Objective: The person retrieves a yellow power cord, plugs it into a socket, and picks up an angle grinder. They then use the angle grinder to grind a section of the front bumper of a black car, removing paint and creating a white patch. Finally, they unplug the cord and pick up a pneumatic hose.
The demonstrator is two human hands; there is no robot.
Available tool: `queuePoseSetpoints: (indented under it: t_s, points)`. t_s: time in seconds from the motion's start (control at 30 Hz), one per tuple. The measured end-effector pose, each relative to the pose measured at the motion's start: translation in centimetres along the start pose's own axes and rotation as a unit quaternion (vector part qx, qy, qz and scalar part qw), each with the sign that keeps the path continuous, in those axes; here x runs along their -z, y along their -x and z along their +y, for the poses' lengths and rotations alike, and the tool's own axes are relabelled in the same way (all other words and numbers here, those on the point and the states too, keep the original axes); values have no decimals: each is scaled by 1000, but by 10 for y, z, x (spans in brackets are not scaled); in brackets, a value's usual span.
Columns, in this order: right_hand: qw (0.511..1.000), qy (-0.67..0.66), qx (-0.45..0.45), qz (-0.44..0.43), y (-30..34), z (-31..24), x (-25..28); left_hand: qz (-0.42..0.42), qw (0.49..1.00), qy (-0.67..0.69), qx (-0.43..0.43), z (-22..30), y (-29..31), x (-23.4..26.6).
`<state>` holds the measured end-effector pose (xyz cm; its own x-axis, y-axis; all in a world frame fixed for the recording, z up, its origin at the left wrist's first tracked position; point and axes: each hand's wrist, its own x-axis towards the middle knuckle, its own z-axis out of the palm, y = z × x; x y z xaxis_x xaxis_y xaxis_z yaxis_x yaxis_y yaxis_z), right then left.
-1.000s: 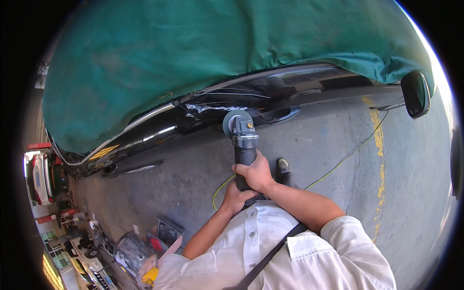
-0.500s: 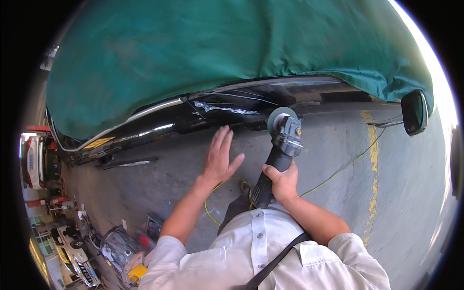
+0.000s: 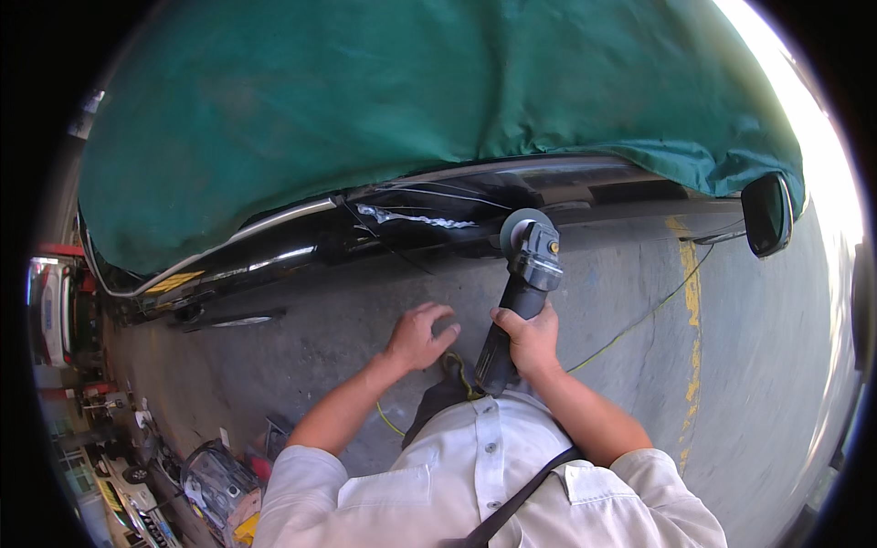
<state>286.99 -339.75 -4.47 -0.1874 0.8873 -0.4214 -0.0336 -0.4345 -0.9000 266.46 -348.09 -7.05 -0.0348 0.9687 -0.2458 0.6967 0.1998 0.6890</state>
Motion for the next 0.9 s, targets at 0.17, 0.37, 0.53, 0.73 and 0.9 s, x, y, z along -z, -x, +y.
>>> queuePoseSetpoints:
  t_s: [0.17,0.37,0.53,0.73,0.9]
  points:
    - [997,68,-17,-38,-11,-3,-20,-108,742,655,87,39,22,-53]
    - [993,89,-23,-79,-15,-6,-39,-4,827,542,149,54,20,-54]
    - [988,108,-15,-111,-19,-9,-54,59,827,544,130,56,22,-49]
    - [981,141,-17,-134,-18,-20,-64,72,840,521,133,56,23,-39]
    - [974,165,-20,-154,-18,-27,-71,101,836,519,145,57,28,-37]
